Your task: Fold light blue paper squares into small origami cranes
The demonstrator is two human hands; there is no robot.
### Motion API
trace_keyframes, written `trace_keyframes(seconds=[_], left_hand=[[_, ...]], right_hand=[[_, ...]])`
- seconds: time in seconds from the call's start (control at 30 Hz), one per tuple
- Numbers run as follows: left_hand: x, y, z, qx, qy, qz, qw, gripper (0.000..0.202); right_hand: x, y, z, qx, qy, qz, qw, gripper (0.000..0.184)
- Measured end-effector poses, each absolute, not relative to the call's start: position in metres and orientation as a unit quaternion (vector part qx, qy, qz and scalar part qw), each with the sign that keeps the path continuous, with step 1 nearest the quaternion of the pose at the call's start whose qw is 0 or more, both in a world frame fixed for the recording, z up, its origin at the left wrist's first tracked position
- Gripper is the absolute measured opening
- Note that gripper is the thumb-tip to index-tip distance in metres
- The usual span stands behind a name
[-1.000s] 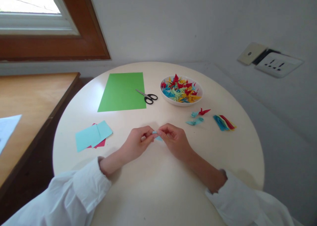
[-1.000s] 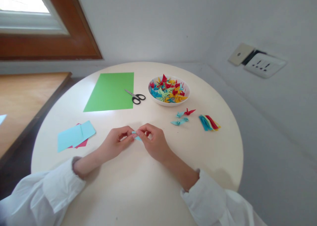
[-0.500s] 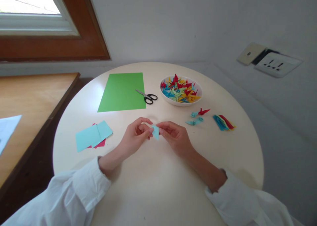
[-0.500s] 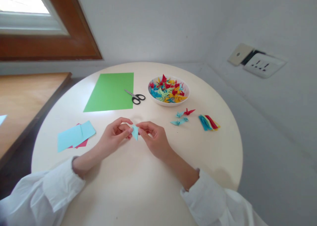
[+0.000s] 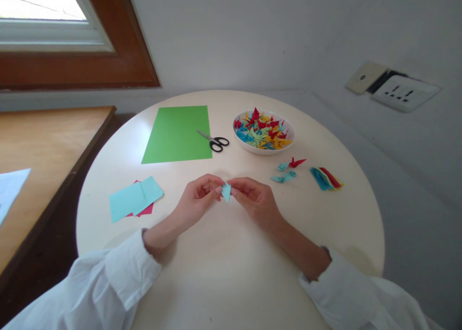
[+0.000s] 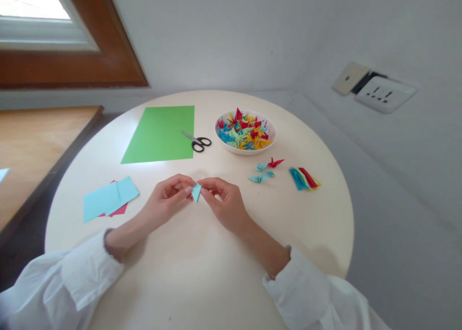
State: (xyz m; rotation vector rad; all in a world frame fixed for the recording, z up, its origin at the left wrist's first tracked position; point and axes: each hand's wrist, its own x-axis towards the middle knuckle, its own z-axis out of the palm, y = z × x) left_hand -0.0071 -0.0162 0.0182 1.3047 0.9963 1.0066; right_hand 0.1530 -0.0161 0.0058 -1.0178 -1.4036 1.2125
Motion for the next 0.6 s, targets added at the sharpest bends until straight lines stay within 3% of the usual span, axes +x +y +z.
trace_keyframes(seconds=[0.6], left_hand=[[-0.0056, -0.0186, 0.0199, 0.565, 0.420, 0.435, 0.561, 0.019]], right_hand=[[0.1527, -0.0143, 0.0054, -0.429, -0.585, 0.490, 0.483, 0.014]])
